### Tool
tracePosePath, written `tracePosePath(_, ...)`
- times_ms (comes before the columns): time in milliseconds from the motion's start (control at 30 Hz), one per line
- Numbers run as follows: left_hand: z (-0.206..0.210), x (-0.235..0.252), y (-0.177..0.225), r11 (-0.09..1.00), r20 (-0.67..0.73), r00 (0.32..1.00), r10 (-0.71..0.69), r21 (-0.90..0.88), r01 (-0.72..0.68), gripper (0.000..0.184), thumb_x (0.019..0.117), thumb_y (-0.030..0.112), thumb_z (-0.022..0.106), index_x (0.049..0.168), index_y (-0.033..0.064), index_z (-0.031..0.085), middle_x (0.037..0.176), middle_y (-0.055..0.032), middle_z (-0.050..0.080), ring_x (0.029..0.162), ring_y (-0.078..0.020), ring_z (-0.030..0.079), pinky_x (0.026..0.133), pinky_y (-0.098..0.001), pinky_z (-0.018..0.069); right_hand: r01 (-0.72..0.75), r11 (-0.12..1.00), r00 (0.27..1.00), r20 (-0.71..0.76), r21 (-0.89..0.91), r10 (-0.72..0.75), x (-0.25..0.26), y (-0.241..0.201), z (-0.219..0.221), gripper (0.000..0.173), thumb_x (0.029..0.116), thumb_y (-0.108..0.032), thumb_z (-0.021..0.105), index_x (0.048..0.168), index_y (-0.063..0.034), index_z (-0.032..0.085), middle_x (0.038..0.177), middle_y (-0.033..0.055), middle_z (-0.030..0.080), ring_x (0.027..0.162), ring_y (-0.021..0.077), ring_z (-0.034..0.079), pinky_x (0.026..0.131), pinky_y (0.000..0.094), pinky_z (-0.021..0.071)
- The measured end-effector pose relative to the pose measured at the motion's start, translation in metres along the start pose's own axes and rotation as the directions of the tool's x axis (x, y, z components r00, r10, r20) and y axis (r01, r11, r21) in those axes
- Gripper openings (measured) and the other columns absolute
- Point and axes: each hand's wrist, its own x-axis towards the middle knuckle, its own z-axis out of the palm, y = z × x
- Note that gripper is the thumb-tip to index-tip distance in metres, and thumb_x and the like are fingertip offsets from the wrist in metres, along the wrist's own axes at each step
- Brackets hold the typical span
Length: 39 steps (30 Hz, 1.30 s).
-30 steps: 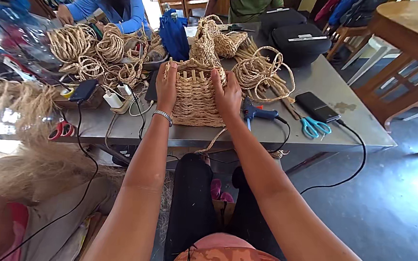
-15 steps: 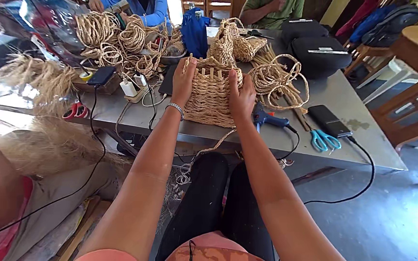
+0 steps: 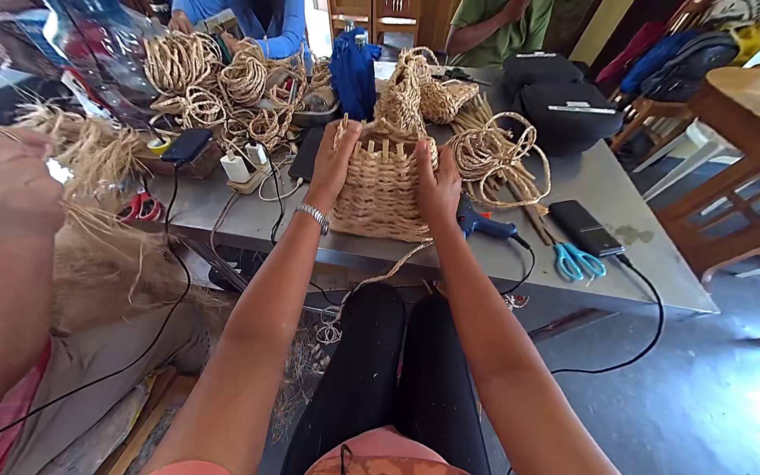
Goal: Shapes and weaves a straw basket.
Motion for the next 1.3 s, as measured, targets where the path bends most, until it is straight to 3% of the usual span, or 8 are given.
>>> tracePosePath(67,-0.011,-0.016,0.011,0.999,0.077,0.997,-0.021,0.026,0.019,0.065,0.1037,0.057,0.044,0.146,0.0077,0.046,0.143,-0.0099,0.055,0.132,-0.0137,0.053,0.112,-0.0365,0.0445,0.032,0.997,0.992,0.119,0.073,-0.041,0.001,0.002,-0.011,0.066,0.104,-0.061,0.039,0.13,-0.0054,0.062,0.117,0.0161,0.069,0.11,0.0265,0.067,0.097,0.0535,0.0518)
tracePosePath(167,-0.03,-0.023,0.009,0.999,0.184,0.983,-0.026,-0.037,0.034,0.081,0.1021,0.069,0.018,0.147,0.0099,0.049,0.143,-0.0077,0.057,0.13,-0.0146,0.055,0.11,-0.0393,0.046,0.03,0.995,0.948,0.312,0.092,-0.057,0.009,-0.004,-0.03,0.069,0.1063,-0.06,0.03,0.141,-0.0068,0.058,0.13,0.0182,0.066,0.123,0.0276,0.063,0.105,0.0559,0.0469)
tracePosePath(233,-0.031,-0.017,0.011,0.993,0.193,0.98,-0.051,-0.099,0.071,0.09,0.1001,0.07,0.002,0.149,0.0101,0.048,0.144,-0.0078,0.058,0.131,-0.0165,0.055,0.109,-0.0413,0.0458,0.049,0.995,0.922,0.379,0.089,-0.08,0.019,-0.014,-0.035,0.07,0.108,-0.058,0.024,0.144,-0.0069,0.056,0.138,0.0173,0.063,0.129,0.0273,0.06,0.109,0.0548,0.0438)
tracePosePath(300,-0.026,-0.009,0.016,0.989,0.182,0.982,-0.056,-0.122,0.079,0.092,0.1006,0.068,-0.002,0.153,0.0079,0.045,0.15,-0.0088,0.053,0.137,-0.0175,0.051,0.114,-0.0415,0.0418,0.06,0.99,0.9,0.422,0.124,-0.107,0.03,-0.022,-0.031,0.072,0.108,-0.058,0.02,0.146,-0.0075,0.054,0.146,0.0139,0.058,0.136,0.024,0.055,0.114,0.0512,0.0409)
tracePosePath(433,-0.006,-0.005,0.021,0.976,0.172,0.983,-0.067,-0.192,0.1,0.083,0.1059,0.061,0.004,0.15,0.006,0.048,0.146,-0.0095,0.058,0.132,-0.0171,0.057,0.112,-0.0389,0.0457,0.026,0.977,0.91,0.4,0.212,-0.111,0.037,-0.023,-0.017,0.08,0.1068,-0.061,0.01,0.145,-0.0086,0.057,0.148,0.0132,0.057,0.139,0.0226,0.052,0.117,0.0511,0.0383)
tracePosePath(700,-0.002,-0.007,0.019,0.977,0.197,0.978,-0.064,-0.186,0.101,0.07,0.1099,0.05,0.01,0.143,0.0079,0.055,0.139,-0.006,0.062,0.126,-0.013,0.059,0.108,-0.0354,0.048,0.019,0.978,0.913,0.396,0.206,-0.101,0.025,-0.028,-0.016,0.076,0.1067,-0.062,0.017,0.145,-0.0093,0.057,0.146,0.0129,0.059,0.138,0.0216,0.053,0.117,0.0522,0.0389)
tracePosePath(1133,0.002,-0.004,0.011,0.993,0.211,0.977,-0.024,-0.104,0.047,0.056,0.111,0.042,0.02,0.149,0.0138,0.049,0.151,-0.0037,0.049,0.138,-0.0103,0.048,0.116,-0.0333,0.04,0.043,0.973,0.898,0.418,0.225,-0.136,0.021,-0.027,-0.013,0.073,0.1074,-0.06,0.021,0.147,-0.0068,0.05,0.146,0.0146,0.056,0.137,0.0202,0.053,0.115,0.0488,0.0412)
tracePosePath(1300,0.003,-0.002,0.01,0.998,0.22,0.976,0.006,-0.055,0.006,0.056,0.1102,0.039,0.02,0.15,0.0103,0.047,0.154,-0.0067,0.046,0.139,-0.0115,0.046,0.117,-0.0333,0.0382,0.05,0.969,0.899,0.412,0.242,-0.149,0.02,-0.027,-0.012,0.071,0.1079,-0.058,0.023,0.149,-0.0061,0.049,0.149,0.0153,0.054,0.138,0.0208,0.052,0.116,0.0489,0.0406)
